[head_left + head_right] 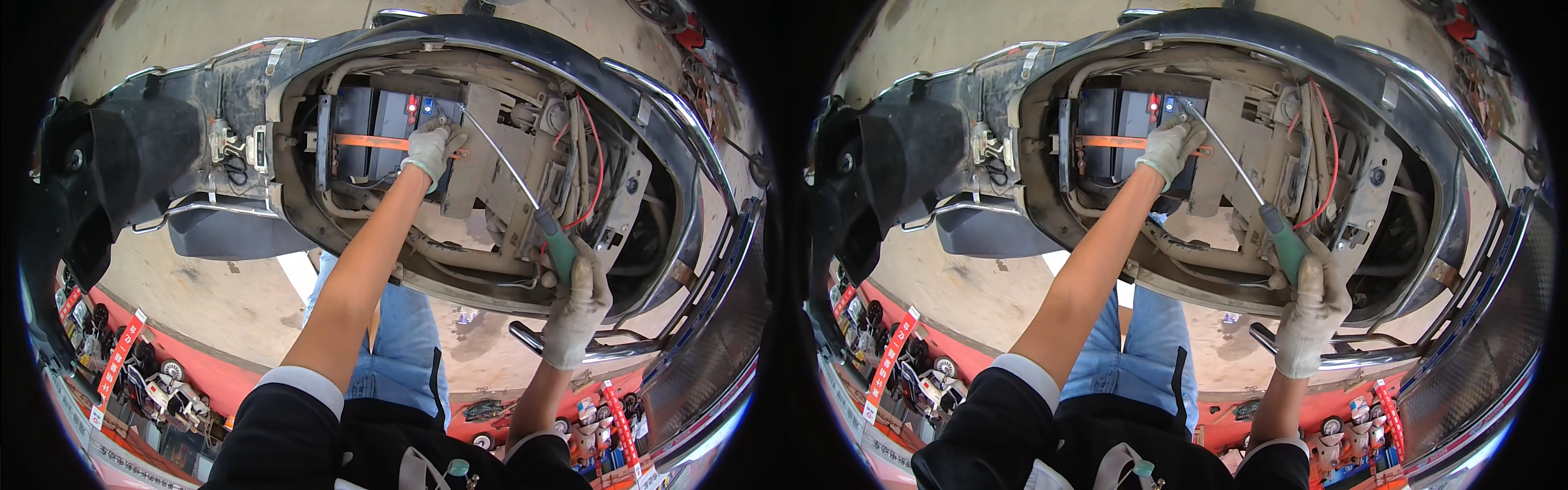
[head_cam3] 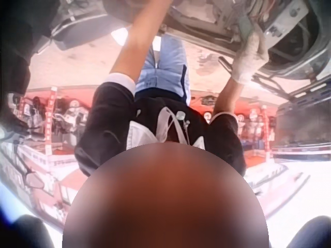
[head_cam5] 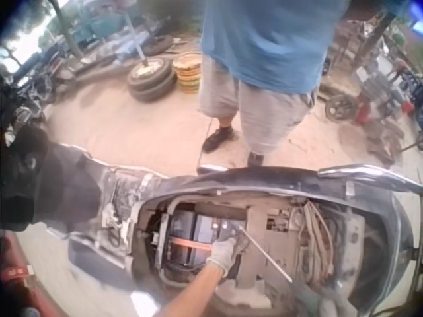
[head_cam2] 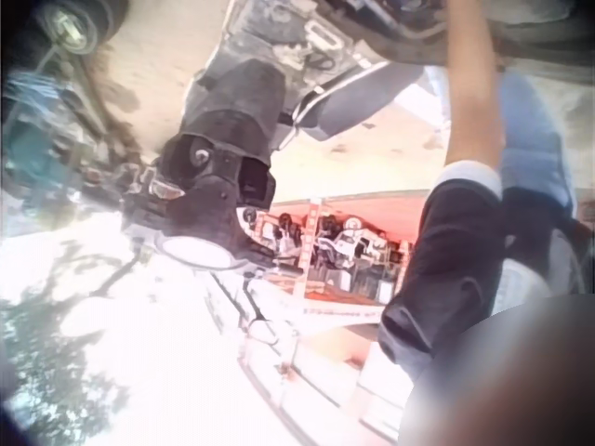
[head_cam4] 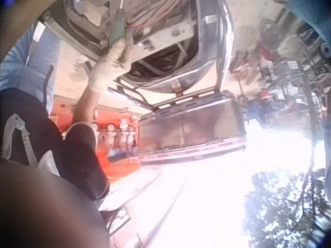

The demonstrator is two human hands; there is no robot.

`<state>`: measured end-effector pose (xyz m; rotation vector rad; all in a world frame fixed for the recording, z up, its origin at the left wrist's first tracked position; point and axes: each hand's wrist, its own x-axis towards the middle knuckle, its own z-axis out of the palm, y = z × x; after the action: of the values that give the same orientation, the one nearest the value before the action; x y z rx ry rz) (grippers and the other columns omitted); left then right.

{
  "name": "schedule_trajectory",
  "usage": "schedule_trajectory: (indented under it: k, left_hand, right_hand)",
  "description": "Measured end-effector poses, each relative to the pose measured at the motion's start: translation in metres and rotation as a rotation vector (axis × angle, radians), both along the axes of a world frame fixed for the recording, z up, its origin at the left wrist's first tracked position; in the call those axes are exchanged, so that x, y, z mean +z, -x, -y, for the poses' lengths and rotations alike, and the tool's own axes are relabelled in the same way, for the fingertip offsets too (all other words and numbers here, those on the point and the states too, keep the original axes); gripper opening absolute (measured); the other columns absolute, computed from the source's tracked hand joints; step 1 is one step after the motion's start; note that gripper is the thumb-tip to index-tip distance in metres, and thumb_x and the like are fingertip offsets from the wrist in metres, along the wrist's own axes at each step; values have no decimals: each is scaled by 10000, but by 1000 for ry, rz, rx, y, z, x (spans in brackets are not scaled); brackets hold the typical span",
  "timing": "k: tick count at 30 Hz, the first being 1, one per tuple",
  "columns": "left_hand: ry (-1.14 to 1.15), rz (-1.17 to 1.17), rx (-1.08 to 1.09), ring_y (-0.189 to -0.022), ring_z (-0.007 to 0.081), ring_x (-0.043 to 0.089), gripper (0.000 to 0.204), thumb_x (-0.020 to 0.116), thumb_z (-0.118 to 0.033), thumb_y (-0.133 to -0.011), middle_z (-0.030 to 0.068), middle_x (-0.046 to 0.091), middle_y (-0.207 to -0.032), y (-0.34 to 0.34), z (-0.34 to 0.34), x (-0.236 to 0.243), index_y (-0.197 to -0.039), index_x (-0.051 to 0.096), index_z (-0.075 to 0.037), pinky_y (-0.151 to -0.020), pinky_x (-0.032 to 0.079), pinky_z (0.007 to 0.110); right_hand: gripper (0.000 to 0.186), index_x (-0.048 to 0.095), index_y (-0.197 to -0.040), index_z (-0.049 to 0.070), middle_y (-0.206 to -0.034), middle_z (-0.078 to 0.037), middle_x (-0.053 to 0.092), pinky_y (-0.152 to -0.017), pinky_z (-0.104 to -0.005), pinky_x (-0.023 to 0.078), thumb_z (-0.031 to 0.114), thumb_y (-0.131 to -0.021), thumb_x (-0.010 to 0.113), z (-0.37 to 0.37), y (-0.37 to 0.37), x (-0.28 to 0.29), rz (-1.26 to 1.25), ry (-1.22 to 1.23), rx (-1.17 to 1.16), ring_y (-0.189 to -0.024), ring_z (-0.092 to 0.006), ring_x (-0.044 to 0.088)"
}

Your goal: The person uses a screwdriver to loosen and tighten bolts on the terminals of a motorcycle battery located under the seat. The person repeatedly adjusts the battery connections and the securing strap while working in a workshop environment.

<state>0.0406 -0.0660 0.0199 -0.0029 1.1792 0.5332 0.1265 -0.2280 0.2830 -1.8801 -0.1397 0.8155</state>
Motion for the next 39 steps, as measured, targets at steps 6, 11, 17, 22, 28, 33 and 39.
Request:
schedule_trajectory:
  k: [6,11,17,22,28,33,39]
  left_hand:
    - [-134,-69,-132,-881,254,654,171,465,13,-932,169,612,-980,14,-1,-4,-1087,515,65,-768,604,305]
    - [-171,-104,-152,-841,245,658,174,446,35,-927,173,617,-969,17,1,1,-1081,520,67,-757,602,314]
    - [-225,-102,-174,-796,251,660,187,432,50,-923,180,619,-970,21,1,-3,-1089,515,71,-743,598,332]
    - [-232,-119,-187,-758,258,666,190,436,57,-917,180,625,-953,21,1,-5,-1088,518,69,-727,596,337]
    - [-296,-152,-187,-676,214,668,186,468,55,-903,136,639,-872,19,6,-16,-1075,538,61,-619,591,331]
    - [-450,-258,-260,-680,198,666,241,469,63,-893,120,640,-849,18,11,-24,-1120,546,42,-616,584,319]
    - [-387,-215,-219,-708,200,660,303,475,84,-877,134,634,-880,20,9,-17,-1174,525,48,-638,579,297]
  right_hand:
    - [318,609,-1096,-66,-779,-51,627,-506,-205,444,193,-911,619,-34,8,-35,84,177,77,-588,-73,551]
    - [278,635,-1065,-33,-705,-14,599,-444,-199,365,195,-906,631,-52,9,-43,109,282,180,-513,-36,491]
    - [296,642,-997,-69,-782,-79,636,-644,-241,455,200,-874,652,-62,-3,-50,416,291,458,-687,-107,557]
    - [298,644,-989,-72,-828,-97,658,-714,-241,460,202,-870,647,-81,-4,-34,485,328,563,-758,-116,565]
    - [282,649,-974,-41,-751,-92,644,-604,-250,457,205,-840,673,-94,-5,-36,562,357,659,-612,-90,547]
    - [242,629,-957,24,-719,-83,649,-527,-253,450,206,-815,702,-126,-2,-28,846,333,808,-501,-102,536]
    - [289,633,-922,9,-685,-100,632,-547,-269,460,277,-834,698,-152,-26,-38,734,304,771,-514,-102,541]
